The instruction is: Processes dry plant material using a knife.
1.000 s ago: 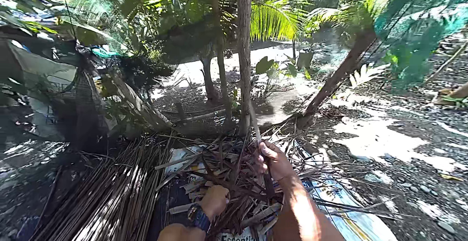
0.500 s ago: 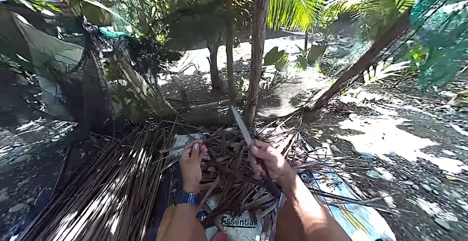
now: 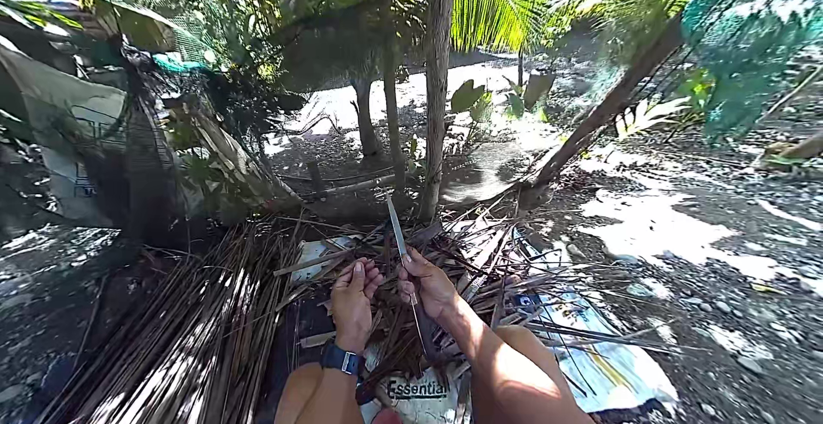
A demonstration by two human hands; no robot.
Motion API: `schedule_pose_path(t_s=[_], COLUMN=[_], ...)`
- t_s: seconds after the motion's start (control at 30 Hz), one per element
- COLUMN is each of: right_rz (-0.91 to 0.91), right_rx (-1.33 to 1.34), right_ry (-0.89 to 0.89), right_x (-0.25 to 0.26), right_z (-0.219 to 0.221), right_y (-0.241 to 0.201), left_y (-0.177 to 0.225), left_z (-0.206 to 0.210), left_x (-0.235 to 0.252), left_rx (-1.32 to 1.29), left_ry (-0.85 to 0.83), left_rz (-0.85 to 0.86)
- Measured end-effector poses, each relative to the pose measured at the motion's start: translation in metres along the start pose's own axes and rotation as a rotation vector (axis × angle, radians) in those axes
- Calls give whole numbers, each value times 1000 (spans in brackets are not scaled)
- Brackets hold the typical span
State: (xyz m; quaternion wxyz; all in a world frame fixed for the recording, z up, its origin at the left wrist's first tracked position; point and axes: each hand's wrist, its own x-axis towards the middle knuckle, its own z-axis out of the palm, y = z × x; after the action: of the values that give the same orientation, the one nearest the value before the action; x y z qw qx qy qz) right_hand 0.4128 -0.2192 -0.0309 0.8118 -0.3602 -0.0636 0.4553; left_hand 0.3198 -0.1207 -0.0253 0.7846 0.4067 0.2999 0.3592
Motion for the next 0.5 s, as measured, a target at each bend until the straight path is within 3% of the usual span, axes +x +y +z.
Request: schedule_pose_path(t_s=[0.1,0.27,0.5], right_rz=[-69,-188,-58], right_rx=[-54,-372,-163], right_ry=[15,3,-20], right_x=[2,8,1], right_z=[-1,-9,-7], right_y=[7,16,5], left_y=[-2,5,4], left_z=[2,3,-2], left_x=[0,5,2], left_rx=[-32,-103,16], left_ry=[42,156,80], left_rz=[-5,-20,5])
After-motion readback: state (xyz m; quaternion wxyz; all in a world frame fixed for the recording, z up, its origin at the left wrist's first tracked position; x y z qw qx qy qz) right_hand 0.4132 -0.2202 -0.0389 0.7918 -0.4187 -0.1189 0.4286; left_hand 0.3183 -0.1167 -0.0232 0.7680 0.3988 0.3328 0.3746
